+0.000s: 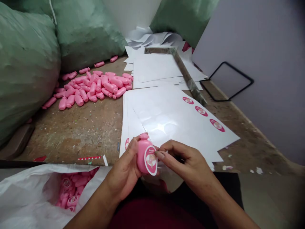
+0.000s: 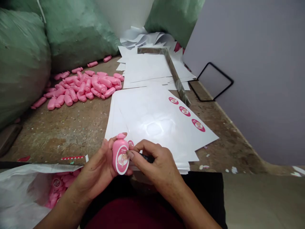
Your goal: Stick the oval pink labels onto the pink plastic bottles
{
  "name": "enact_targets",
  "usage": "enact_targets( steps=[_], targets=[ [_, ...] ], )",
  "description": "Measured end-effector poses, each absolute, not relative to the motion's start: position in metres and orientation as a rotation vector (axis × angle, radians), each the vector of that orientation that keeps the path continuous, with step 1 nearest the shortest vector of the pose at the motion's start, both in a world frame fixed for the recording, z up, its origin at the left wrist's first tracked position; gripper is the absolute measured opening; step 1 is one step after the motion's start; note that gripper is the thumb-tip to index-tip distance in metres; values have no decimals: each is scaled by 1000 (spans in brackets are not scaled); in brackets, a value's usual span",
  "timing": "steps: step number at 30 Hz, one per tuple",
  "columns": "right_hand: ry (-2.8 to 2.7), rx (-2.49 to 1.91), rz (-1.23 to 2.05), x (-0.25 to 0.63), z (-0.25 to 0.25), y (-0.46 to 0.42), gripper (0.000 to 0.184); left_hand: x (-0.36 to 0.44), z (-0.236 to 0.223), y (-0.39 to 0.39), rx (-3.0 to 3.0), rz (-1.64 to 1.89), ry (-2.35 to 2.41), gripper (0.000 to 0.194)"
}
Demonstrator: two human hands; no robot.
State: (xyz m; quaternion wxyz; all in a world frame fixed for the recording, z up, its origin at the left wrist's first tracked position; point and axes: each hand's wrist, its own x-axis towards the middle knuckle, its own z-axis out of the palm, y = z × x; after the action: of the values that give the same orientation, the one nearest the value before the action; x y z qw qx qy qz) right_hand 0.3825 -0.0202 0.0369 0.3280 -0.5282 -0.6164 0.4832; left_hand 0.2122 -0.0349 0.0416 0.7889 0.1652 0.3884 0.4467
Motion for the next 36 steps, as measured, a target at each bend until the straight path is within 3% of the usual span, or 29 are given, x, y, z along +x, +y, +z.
enact_targets(
  steps=[6, 26, 33, 36],
  targets=[
    [-1656, -1398, 1238, 382, 35, -20, 26, 216, 43, -36, 406, 935, 846, 61],
    [-1613, -1441, 1264, 381, 34, -18, 29, 220, 45, -39, 389, 946, 858, 65],
    [-1681, -1452, 1133, 383, 30, -20, 24, 222, 44, -39, 375, 954, 863, 34],
    [-1758, -1459, 972, 386, 28, -20, 21, 224, 45, -39, 366, 939, 895, 34]
  ],
)
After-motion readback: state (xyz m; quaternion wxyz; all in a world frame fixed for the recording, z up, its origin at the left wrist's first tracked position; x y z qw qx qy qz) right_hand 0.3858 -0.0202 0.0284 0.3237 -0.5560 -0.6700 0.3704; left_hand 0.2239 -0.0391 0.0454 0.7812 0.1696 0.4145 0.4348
